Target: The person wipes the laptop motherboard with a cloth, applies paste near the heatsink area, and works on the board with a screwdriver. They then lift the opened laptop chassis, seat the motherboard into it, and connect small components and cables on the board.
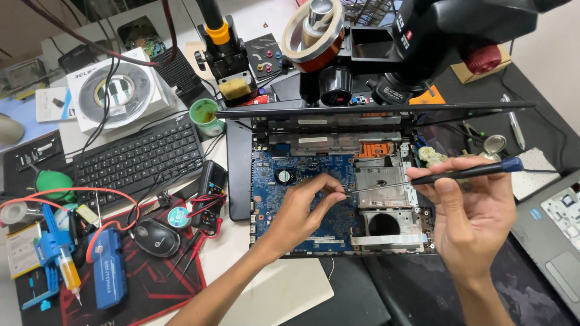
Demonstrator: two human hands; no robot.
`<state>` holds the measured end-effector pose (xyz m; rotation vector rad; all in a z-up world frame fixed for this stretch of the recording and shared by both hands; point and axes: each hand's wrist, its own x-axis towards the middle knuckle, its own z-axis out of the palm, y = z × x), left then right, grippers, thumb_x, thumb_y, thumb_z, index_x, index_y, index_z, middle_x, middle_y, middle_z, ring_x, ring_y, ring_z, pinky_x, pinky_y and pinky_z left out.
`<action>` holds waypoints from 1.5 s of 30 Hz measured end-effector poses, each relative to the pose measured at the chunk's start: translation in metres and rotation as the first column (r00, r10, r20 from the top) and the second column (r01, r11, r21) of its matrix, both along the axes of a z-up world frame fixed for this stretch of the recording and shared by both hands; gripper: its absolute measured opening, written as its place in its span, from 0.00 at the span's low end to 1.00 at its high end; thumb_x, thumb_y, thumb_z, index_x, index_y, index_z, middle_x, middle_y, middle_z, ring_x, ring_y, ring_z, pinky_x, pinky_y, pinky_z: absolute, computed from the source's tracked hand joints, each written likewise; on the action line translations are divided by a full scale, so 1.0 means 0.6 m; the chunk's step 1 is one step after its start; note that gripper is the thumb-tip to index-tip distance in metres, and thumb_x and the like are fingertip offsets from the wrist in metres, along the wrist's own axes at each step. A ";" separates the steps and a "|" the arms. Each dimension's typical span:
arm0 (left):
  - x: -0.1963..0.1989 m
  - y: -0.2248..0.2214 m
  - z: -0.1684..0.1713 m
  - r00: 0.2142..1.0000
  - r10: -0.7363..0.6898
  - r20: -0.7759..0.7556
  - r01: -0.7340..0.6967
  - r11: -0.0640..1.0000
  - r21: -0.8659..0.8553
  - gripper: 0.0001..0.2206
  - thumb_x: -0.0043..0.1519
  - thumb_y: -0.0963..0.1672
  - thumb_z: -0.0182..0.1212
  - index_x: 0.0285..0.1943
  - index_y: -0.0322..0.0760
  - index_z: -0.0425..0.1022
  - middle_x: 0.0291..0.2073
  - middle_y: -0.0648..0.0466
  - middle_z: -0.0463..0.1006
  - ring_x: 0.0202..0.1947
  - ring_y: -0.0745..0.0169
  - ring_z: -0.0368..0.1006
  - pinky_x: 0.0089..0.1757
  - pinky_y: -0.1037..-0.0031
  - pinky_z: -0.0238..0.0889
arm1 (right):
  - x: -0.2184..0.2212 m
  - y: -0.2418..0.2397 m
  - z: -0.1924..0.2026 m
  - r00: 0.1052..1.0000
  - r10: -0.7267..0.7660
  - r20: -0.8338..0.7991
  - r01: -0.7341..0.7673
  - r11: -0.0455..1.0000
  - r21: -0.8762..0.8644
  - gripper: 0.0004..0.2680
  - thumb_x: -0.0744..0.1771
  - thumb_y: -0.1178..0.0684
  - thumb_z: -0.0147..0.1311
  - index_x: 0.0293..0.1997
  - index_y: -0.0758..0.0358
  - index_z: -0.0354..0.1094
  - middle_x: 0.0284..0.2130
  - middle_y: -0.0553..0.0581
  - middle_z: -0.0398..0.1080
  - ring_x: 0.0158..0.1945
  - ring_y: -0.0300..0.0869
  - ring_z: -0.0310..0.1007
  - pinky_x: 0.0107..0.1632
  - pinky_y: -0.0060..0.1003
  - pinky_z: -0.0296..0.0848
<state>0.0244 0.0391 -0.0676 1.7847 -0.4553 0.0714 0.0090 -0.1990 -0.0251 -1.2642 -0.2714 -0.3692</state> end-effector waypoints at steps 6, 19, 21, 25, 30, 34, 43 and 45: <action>-0.008 0.035 0.008 0.995 0.085 0.051 -0.089 0.992 0.089 0.05 0.64 0.40 0.64 0.44 0.30 0.76 0.35 0.49 0.81 0.38 0.56 0.78 0.41 0.68 0.69 | 0.018 0.023 -0.016 0.996 0.063 0.063 -0.063 0.998 -0.012 0.07 0.74 0.68 0.53 0.56 0.70 0.60 0.46 0.60 0.70 0.51 0.54 0.79 0.58 0.46 0.81; 0.012 0.116 0.038 0.991 0.102 0.090 -0.113 0.985 0.129 0.15 0.56 0.45 0.72 0.47 0.31 0.76 0.40 0.47 0.80 0.42 0.52 0.79 0.44 0.65 0.71 | 0.041 0.133 0.064 0.965 0.160 0.206 -0.056 0.898 -0.437 0.20 0.73 0.70 0.45 0.66 0.52 0.39 0.48 0.73 0.69 0.50 0.51 0.78 0.58 0.43 0.82; 0.018 0.140 0.047 0.981 0.123 0.152 -0.154 0.966 0.208 0.17 0.57 0.45 0.71 0.50 0.30 0.75 0.43 0.45 0.78 0.45 0.48 0.77 0.45 0.63 0.69 | 0.046 0.151 0.064 0.960 0.163 0.228 -0.046 0.894 -0.445 0.19 0.73 0.70 0.45 0.65 0.53 0.40 0.49 0.72 0.69 0.50 0.51 0.78 0.57 0.41 0.82; 0.036 0.190 0.037 0.951 0.211 0.224 -0.286 0.878 0.385 0.16 0.60 0.45 0.68 0.54 0.32 0.76 0.47 0.43 0.75 0.48 0.40 0.73 0.47 0.59 0.66 | 0.060 0.178 0.050 0.959 0.164 0.232 -0.048 0.899 -0.436 0.20 0.71 0.70 0.49 0.60 0.52 0.38 0.51 0.70 0.67 0.50 0.50 0.79 0.46 0.33 0.80; 0.041 0.233 0.019 0.957 0.169 0.234 -0.273 0.795 0.542 0.12 0.61 0.43 0.65 0.51 0.32 0.78 0.45 0.44 0.76 0.48 0.40 0.72 0.49 0.57 0.64 | 0.079 0.198 0.007 0.943 0.187 0.277 -0.040 0.886 -0.462 0.19 0.73 0.70 0.52 0.61 0.54 0.41 0.49 0.67 0.68 0.49 0.46 0.80 0.44 0.28 0.80; 0.038 0.243 0.017 0.982 0.097 0.160 -0.174 0.788 0.590 0.10 0.61 0.42 0.63 0.49 0.34 0.79 0.45 0.46 0.77 0.48 0.42 0.72 0.49 0.56 0.64 | 0.088 0.222 0.009 0.911 0.253 0.326 -0.045 0.846 -0.532 0.18 0.75 0.70 0.49 0.61 0.56 0.40 0.52 0.66 0.69 0.54 0.48 0.79 0.55 0.33 0.80; 0.030 0.220 0.007 0.993 0.077 0.086 -0.116 0.698 0.706 0.20 0.59 0.36 0.57 0.59 0.47 0.80 0.40 0.44 0.75 0.40 0.40 0.71 0.46 0.56 0.63 | 0.119 0.253 -0.020 0.898 0.322 0.301 -0.090 0.803 -0.589 0.17 0.74 0.72 0.45 0.65 0.60 0.43 0.53 0.68 0.69 0.57 0.48 0.77 0.59 0.36 0.80; 0.028 0.214 0.008 0.995 0.081 0.054 -0.095 0.681 0.726 0.21 0.57 0.37 0.59 0.59 0.47 0.79 0.41 0.45 0.75 0.42 0.40 0.71 0.46 0.55 0.63 | 0.123 0.257 -0.023 0.893 0.327 0.310 -0.083 0.795 -0.601 0.17 0.74 0.72 0.45 0.65 0.61 0.44 0.53 0.68 0.68 0.58 0.48 0.77 0.60 0.37 0.80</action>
